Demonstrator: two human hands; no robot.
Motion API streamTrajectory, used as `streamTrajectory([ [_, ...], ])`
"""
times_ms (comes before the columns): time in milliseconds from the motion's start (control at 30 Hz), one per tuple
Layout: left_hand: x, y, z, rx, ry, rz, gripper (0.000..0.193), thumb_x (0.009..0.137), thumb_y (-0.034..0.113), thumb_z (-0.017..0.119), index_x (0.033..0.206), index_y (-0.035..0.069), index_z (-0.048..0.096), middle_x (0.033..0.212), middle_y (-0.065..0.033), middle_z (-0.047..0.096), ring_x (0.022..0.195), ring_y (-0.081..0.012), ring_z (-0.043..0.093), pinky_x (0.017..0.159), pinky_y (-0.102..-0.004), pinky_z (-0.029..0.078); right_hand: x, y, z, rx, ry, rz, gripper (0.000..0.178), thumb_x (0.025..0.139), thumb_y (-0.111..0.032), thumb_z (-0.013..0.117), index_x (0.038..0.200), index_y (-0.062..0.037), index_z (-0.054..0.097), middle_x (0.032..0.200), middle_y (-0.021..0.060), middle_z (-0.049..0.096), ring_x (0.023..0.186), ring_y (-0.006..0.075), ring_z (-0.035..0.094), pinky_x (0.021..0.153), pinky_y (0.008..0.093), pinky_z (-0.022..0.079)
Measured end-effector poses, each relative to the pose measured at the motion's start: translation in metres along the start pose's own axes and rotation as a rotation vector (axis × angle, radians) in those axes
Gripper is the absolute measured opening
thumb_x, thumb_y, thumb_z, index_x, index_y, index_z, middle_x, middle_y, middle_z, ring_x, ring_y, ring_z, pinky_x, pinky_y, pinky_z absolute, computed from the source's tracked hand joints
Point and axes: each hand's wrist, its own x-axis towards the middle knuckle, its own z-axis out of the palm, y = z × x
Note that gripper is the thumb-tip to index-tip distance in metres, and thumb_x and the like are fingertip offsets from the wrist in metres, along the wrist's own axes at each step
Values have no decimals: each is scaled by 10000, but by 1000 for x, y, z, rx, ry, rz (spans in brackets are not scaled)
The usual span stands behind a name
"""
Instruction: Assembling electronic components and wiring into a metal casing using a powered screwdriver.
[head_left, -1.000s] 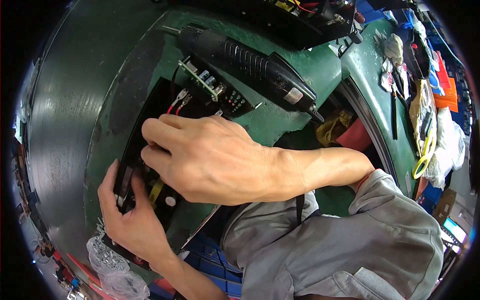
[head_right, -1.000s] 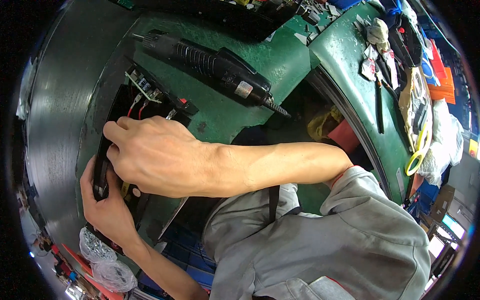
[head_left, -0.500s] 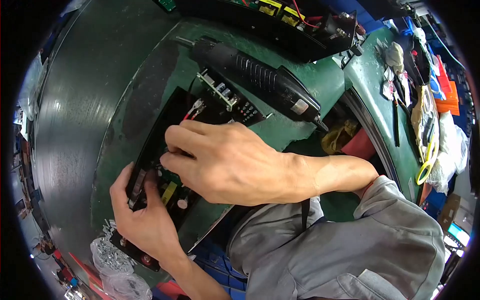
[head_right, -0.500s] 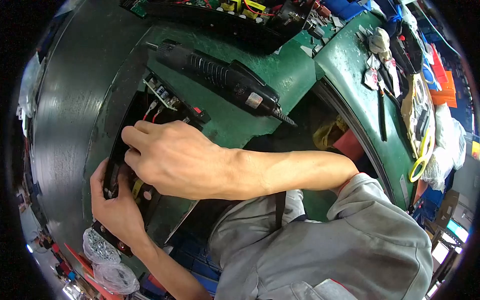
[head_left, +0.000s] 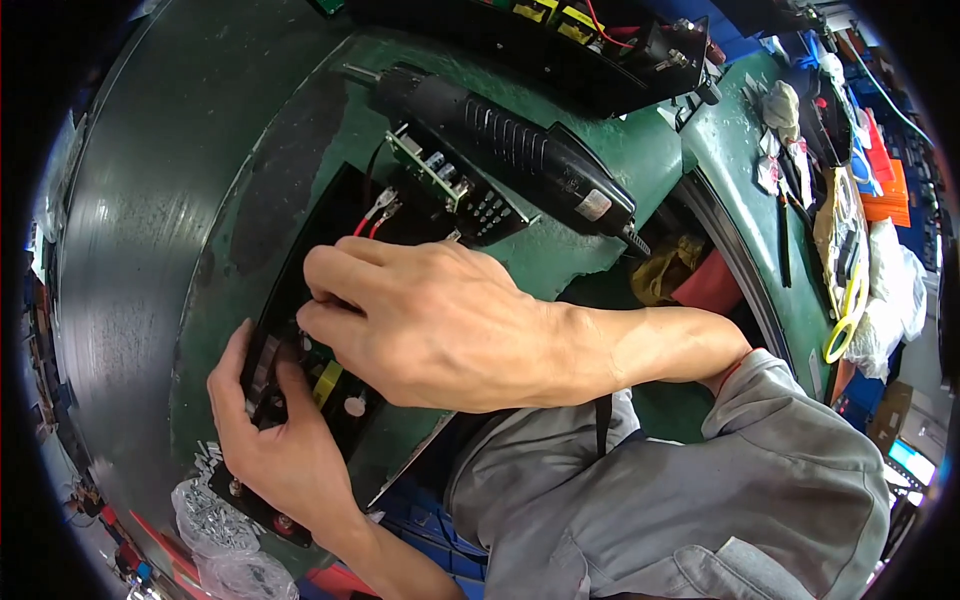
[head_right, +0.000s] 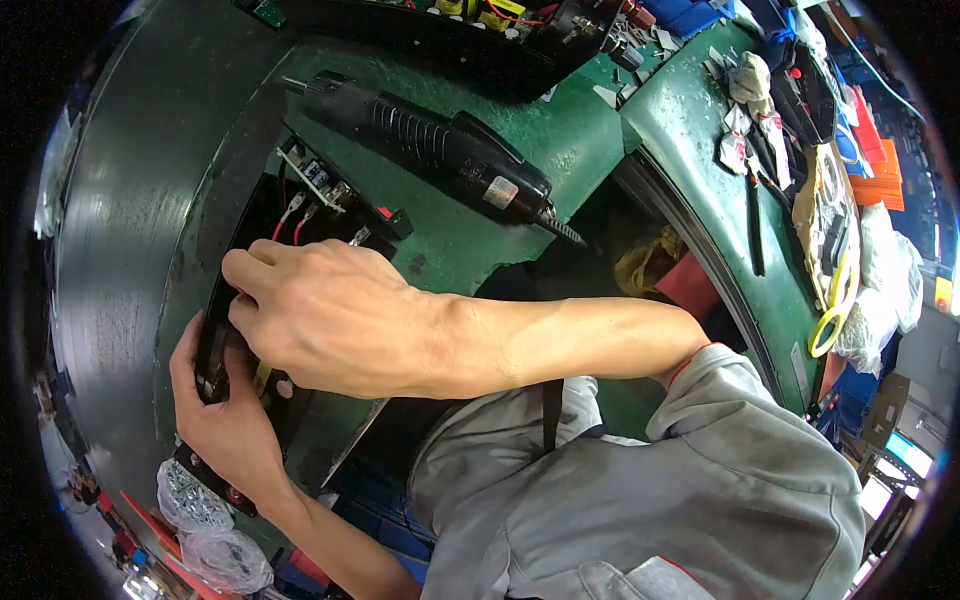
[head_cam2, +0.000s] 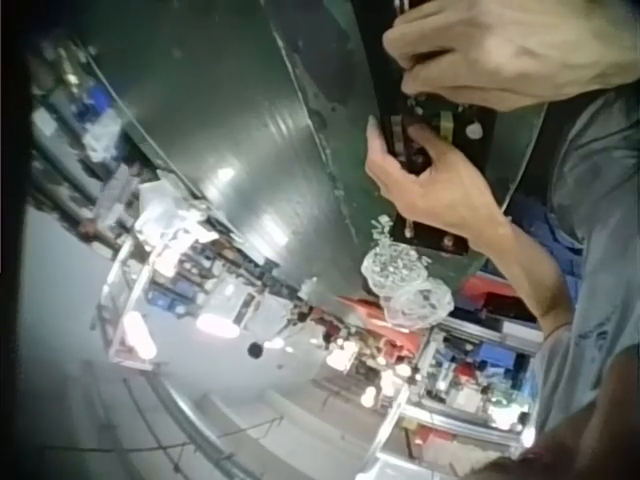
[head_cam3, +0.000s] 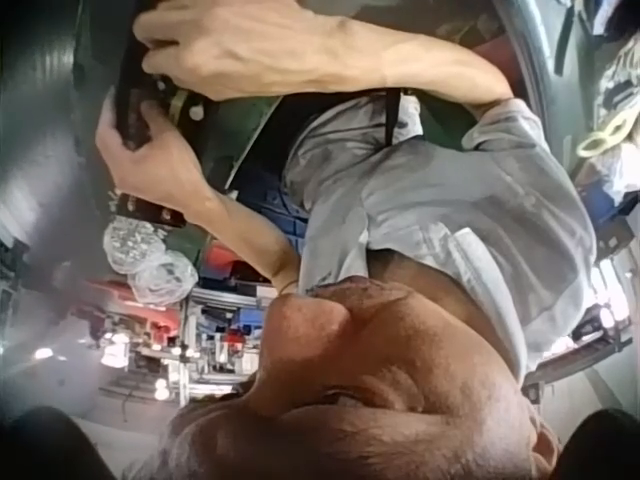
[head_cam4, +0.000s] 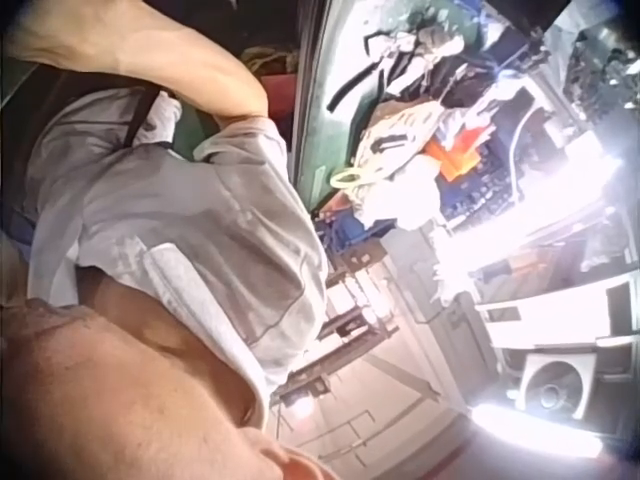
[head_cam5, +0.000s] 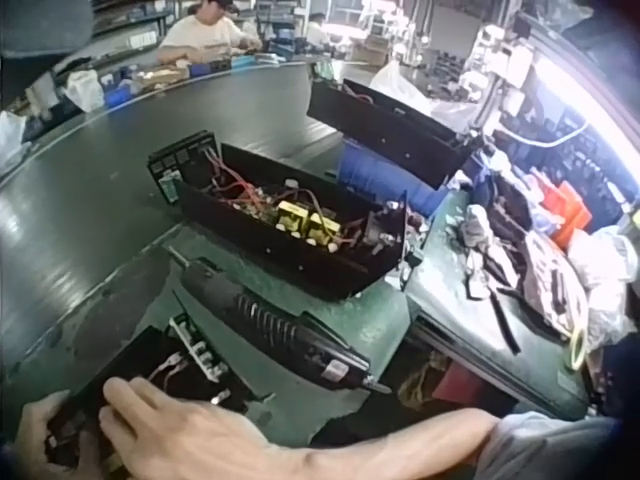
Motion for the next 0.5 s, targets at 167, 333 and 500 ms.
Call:
streamTrajectory([
  [167, 0, 0, 0, 37, 12, 42, 328, 861, -71, 670, 1178, 11, 675, 1061, -118, 700, 939, -230, 689, 829, -340, 547, -1, 0, 1, -11, 12, -4, 196, 714, -72, 674, 867, 38, 616, 903, 104, 506, 803, 226, 591, 493, 334, 523],
  [333, -1, -2, 0, 15, 32, 38, 310, 856, -63, 685, 1157, 9, 684, 1040, -114, 701, 904, -227, 687, 814, -332, 544, -3, -1, -1, 5, 19, -6, 183, 719, -68, 672, 860, 36, 619, 883, 100, 512, 784, 227, 585, 492, 330, 515],
  [500, -1, 0, 0, 28, 34, 18, 304, 860, -54, 692, 1154, 20, 690, 1032, -112, 699, 894, -225, 682, 802, -328, 540, -5, 0, -5, 4, 60, -17, 195, 726, -70, 681, 889, 31, 648, 880, 96, 532, 776, 228, 580, 540, 338, 508],
])
